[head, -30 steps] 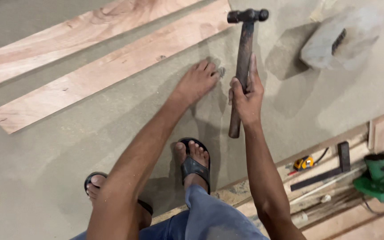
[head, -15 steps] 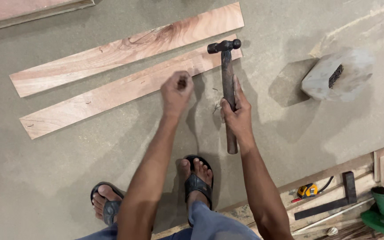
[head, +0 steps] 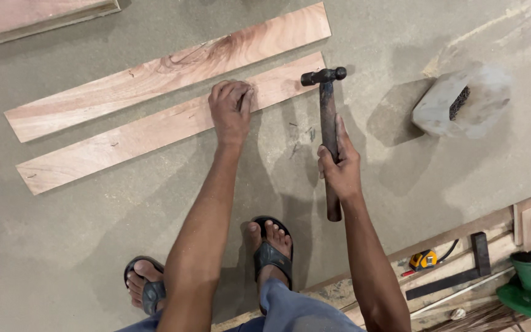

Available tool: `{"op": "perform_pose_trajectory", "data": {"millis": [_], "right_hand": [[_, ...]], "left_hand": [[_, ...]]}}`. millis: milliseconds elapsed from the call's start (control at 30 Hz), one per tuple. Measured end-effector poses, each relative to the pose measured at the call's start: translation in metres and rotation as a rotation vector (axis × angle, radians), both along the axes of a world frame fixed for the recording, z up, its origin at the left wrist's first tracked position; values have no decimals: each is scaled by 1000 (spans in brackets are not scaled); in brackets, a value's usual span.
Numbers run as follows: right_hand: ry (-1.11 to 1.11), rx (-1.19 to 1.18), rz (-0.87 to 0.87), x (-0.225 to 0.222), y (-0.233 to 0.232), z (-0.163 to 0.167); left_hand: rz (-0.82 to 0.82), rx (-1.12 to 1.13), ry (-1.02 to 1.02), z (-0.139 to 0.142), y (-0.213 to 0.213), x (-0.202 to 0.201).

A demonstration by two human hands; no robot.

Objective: The person hammers nails into wooden planks, applies glue to the edges, and joins the planks together. They continue hammering nails to secure the joined pieces.

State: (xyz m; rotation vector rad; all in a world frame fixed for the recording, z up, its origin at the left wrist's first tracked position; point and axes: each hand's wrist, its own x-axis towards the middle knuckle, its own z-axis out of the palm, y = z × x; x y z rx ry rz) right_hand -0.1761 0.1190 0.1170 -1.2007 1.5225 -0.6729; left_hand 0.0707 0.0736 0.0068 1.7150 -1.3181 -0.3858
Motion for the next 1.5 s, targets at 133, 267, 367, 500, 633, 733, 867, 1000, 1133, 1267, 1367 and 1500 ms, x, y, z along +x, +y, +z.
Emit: {"op": "perform_pose_trajectory", "data": {"millis": [133, 267, 367, 500, 633, 733, 867, 1000, 1133, 1267, 1367, 1500], "right_hand": [[73, -28, 74, 3, 1, -4], [210, -213, 252, 14, 4, -5], [289, -402, 367, 26, 5, 0], [347, -476, 429, 40, 2, 11], [377, -507, 457, 48, -1, 19], [383, -518, 474, 49, -2, 19], [505, -350, 562, 51, -8, 12], [393, -460, 506, 48, -7, 20], [335, -810, 425, 43, 8, 44], [300, -900, 374, 51, 15, 41], [355, -778, 447, 61, 0, 9], [349, -682, 454, 51, -14, -29]], "left_hand": [[-13, 3, -49, 1, 0, 0], [-22, -14, -102, 5, 0, -1], [-12, -72, -105, 8, 0, -1], [-22, -103, -72, 11, -1, 0], [-30, -92, -34, 12, 0, 1], [-26, -84, -38, 11, 0, 1], [-30, -91, -60, 9, 0, 0], [-27, 18, -50, 10, 1, 1], [-67, 122, -35, 11, 1, 5], [-34, 155, 31, 11, 3, 8], [-44, 109, 97, 12, 5, 9], [-58, 100, 104, 13, 5, 9]]}}
